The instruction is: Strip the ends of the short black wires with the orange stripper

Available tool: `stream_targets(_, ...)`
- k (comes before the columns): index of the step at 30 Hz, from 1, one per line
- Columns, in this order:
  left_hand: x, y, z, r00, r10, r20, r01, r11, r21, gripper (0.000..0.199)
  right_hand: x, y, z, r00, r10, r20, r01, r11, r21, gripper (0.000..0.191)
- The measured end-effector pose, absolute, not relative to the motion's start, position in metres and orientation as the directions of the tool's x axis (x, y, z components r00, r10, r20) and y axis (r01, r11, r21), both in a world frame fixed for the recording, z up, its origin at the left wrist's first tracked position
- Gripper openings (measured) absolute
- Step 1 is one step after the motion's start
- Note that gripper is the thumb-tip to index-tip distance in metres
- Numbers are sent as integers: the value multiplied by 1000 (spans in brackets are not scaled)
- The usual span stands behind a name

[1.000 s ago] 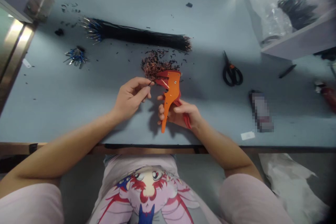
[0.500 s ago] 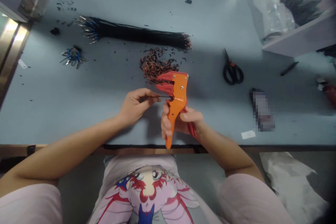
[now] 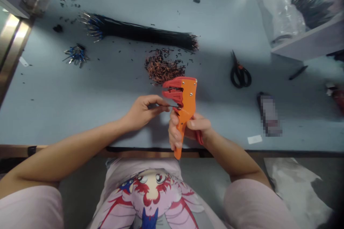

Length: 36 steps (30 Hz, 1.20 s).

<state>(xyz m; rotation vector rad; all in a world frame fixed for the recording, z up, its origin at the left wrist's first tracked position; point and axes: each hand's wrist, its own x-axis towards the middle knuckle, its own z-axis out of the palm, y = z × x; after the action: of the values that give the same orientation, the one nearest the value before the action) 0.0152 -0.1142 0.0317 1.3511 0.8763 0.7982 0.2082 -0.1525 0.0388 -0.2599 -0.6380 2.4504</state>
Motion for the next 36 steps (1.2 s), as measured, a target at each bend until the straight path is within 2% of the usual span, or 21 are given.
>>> stream_targets(9,15,-115,30,483,875,-45,13,44,999,12,209,-154,44,-787,614,-61,-506,-699,-505,22)
stream_targets(16,15,-114,33,503,864,-31,10,30,1000,16,206,-157,52,-772,614,-164,-436,-700,-565,33)
stream_targets(25,14,-113,33,480,873,-84,22,84,996,13,207,-153,52,-659,740,-132,-564,-603,-565,24)
stream_targets(32,14,-115,38,506,858,-93,-57,141,988,24,206,-150,46,-745,660,-94,-502,-648,-573,28)
stream_targets(36,13,-115,40,497,861,-111,-32,145,989,18,208,-149,45,-759,642,-105,-473,-655,-589,40)
